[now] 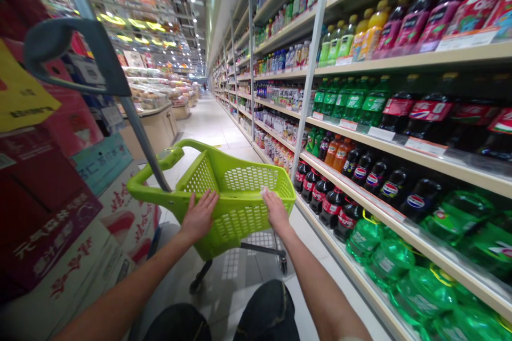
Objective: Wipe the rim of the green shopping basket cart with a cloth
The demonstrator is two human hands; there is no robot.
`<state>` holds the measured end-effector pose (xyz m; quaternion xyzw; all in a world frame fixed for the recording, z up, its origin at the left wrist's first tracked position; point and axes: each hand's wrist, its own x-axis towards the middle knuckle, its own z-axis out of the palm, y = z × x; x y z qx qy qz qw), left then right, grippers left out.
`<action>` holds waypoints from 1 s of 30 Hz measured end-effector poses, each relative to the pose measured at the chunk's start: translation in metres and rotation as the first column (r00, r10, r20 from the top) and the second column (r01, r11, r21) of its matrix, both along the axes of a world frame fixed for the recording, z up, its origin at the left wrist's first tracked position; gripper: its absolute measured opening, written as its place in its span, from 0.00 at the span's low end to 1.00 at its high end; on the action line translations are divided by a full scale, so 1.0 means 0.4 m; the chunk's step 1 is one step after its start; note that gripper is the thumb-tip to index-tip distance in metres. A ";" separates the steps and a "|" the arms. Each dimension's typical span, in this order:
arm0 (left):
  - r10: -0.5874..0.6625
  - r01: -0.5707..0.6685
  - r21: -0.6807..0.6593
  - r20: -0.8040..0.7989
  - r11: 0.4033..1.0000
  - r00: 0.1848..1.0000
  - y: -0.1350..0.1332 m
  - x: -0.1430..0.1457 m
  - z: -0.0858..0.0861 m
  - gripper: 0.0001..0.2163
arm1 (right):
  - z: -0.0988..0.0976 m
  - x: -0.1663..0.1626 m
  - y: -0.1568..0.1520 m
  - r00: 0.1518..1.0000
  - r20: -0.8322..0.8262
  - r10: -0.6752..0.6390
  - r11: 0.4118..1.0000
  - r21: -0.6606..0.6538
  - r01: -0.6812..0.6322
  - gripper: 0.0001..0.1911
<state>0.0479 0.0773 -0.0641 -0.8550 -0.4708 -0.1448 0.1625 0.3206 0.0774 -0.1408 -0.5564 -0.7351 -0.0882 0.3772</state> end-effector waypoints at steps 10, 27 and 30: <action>0.006 -0.006 -0.020 0.025 1.000 1.000 -0.026 -0.004 0.015 0.28 | 0.035 -0.286 0.031 0.987 -0.062 0.146 0.984 0.113 -0.139 0.31; 0.043 -0.105 0.199 0.293 0.974 0.955 -0.035 -0.221 0.055 0.22 | 0.176 -0.561 0.051 0.925 -0.050 0.376 0.917 0.167 -0.363 0.26; 0.164 -0.284 0.266 0.396 0.921 0.903 -0.027 -0.260 0.060 0.24 | 0.139 -0.472 0.035 0.956 -0.029 0.293 0.952 0.099 -0.289 0.29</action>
